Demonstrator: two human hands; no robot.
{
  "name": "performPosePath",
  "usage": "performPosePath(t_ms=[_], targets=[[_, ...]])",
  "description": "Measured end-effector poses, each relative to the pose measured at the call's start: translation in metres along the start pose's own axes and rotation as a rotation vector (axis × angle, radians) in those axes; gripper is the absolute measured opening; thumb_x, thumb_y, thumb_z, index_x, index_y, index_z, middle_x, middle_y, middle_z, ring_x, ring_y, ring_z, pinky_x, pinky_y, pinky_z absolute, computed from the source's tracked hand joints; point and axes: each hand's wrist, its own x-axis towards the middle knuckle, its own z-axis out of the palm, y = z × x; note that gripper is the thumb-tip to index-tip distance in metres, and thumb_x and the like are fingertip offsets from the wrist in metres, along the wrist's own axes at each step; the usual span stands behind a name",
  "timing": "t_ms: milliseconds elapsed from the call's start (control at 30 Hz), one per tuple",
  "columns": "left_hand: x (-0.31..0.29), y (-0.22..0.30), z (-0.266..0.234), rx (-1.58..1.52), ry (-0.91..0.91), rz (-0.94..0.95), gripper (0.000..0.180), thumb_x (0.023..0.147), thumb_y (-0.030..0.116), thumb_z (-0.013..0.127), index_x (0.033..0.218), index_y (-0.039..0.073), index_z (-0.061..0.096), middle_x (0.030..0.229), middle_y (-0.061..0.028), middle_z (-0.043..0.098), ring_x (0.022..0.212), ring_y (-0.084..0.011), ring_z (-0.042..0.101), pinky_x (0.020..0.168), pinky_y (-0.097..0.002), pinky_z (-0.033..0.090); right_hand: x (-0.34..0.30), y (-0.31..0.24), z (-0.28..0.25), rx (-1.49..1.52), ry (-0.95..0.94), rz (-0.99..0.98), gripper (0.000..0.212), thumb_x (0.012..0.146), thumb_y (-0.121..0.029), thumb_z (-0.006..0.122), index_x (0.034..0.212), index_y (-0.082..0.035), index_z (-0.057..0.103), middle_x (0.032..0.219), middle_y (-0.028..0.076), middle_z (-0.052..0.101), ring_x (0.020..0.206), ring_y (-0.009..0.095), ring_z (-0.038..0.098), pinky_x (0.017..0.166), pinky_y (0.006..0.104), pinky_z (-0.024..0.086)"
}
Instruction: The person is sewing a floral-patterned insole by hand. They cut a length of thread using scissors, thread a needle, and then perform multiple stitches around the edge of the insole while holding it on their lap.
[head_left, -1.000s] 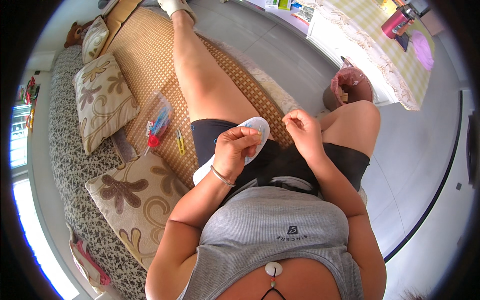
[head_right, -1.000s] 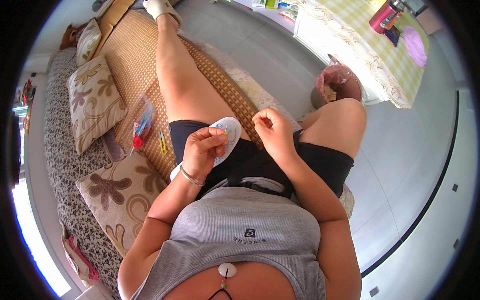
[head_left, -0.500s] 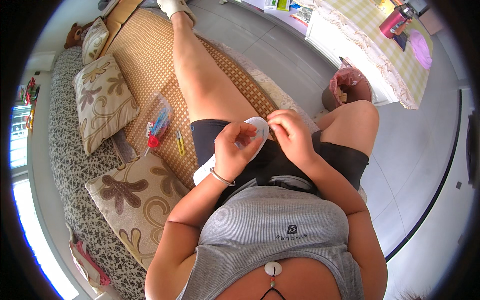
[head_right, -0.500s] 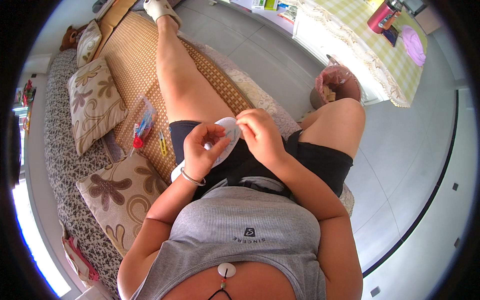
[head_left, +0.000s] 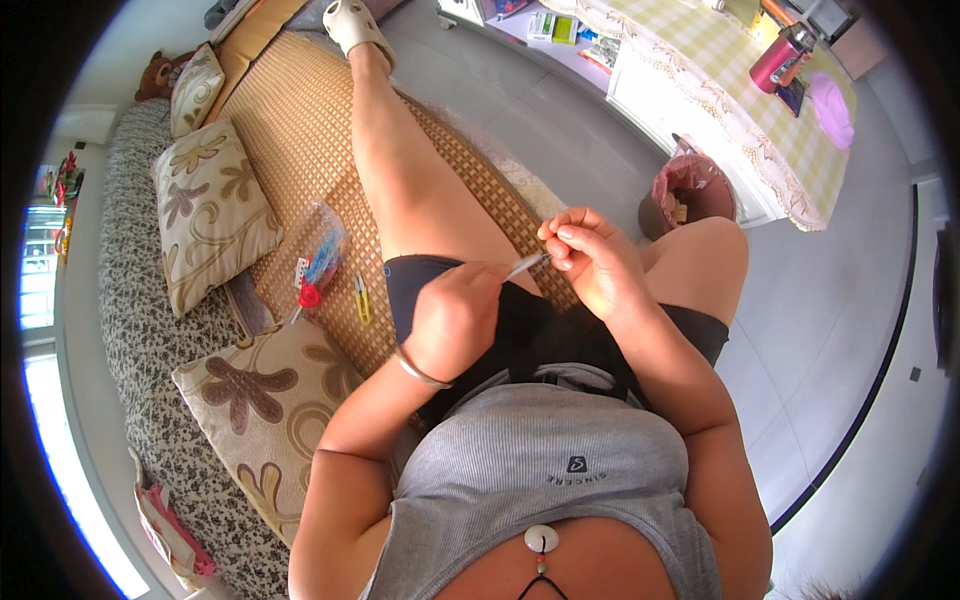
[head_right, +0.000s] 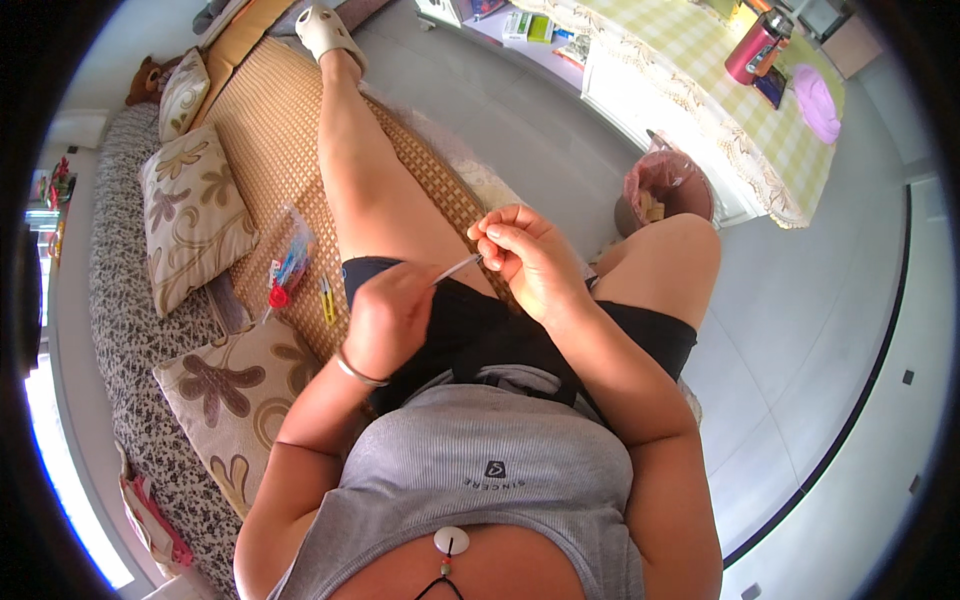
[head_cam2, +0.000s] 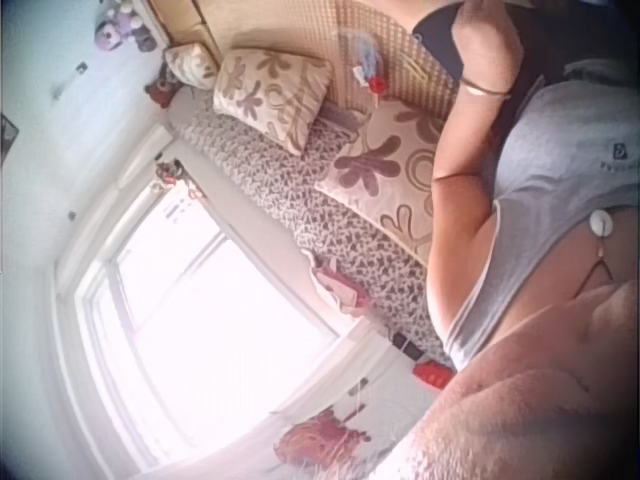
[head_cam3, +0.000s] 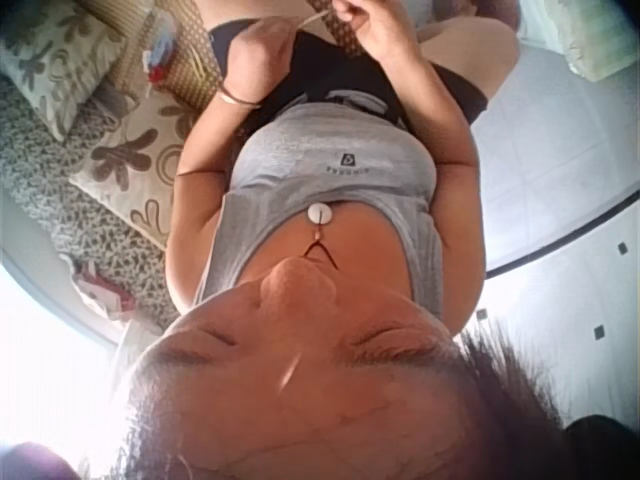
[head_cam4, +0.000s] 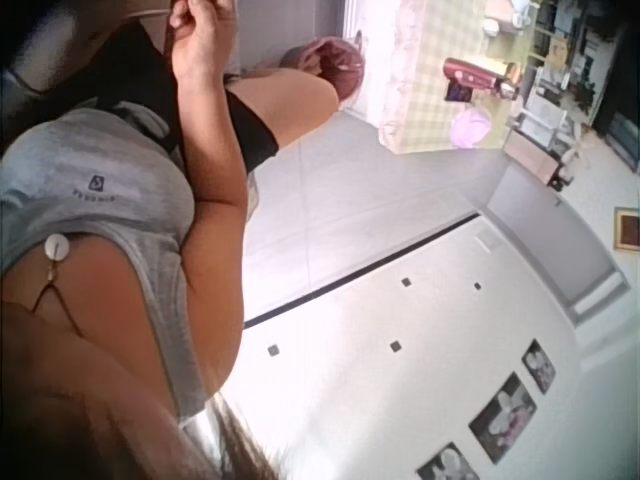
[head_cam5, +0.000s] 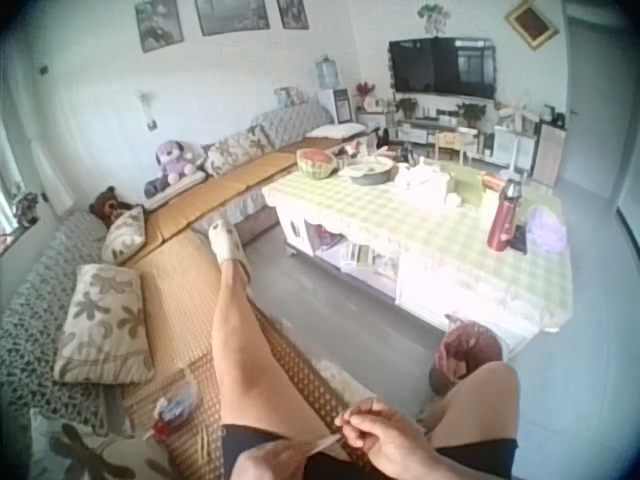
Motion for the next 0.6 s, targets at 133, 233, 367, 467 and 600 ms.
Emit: performPosePath(t_ms=[133,233,367,467,600], targets=[[0.028,0.012,-0.046,-0.726,-0.122,-0.538,0.014,0.084,-0.005,0.054,0.096,-0.004,0.063,0.082,-0.0111,0.067,0.071,-0.0159,0.064,0.062,-0.0283,0.05,0.002,-0.042,0.033,-0.028,-0.063,-0.09,0.005,0.089,-0.004,0.056,0.093,-0.002,0.059,0.089,0.011,0.062,0.069,0.013,0.053,0.06,0.0222,0.042],[0.051,0.014,-0.051,-1.238,-0.032,-0.506,0.015,0.089,-0.004,0.052,0.103,-0.007,0.057,0.09,-0.0115,0.067,0.079,-0.0124,0.064,0.071,-0.0244,0.052,0.0,-0.064,0.051,-0.04,-0.065,-0.165,0.006,0.089,-0.004,0.056,0.094,-0.002,0.058,0.088,0.011,0.062,0.068,0.015,0.054,0.058,0.0227,0.041],[0.069,0.02,-0.04,-1.381,0.034,-0.451,0.013,0.089,-0.004,0.054,0.101,-0.006,0.055,0.092,-0.0105,0.066,0.08,-0.012,0.063,0.074,-0.0233,0.051,0.001,-0.084,0.059,-0.002,0.018,-0.332,0.007,0.088,-0.005,0.057,0.095,-0.004,0.058,0.088,0.01,0.061,0.07,0.016,0.055,0.059,0.0244,0.042],[0.081,0.033,-0.033,-1.43,0.069,-0.408,0.014,0.087,-0.006,0.054,0.102,-0.005,0.054,0.092,-0.0094,0.066,0.079,-0.0102,0.061,0.073,-0.0218,0.049,0.001,-0.1,0.065,0.05,0.064,-0.444,0.008,0.088,-0.005,0.057,0.096,-0.004,0.059,0.088,0.01,0.061,0.071,0.016,0.055,0.059,0.0243,0.041],[0.093,0.047,-0.026,-1.5,0.084,-0.369,0.021,0.087,-0.008,0.054,0.107,-0.004,0.052,0.096,-0.0103,0.066,0.083,-0.011,0.062,0.076,-0.0226,0.05,0.002,-0.105,0.066,0.014,0.017,-0.469,0.008,0.088,-0.004,0.056,0.095,-0.004,0.059,0.087,0.008,0.061,0.068,0.013,0.051,0.058,0.0227,0.04]])
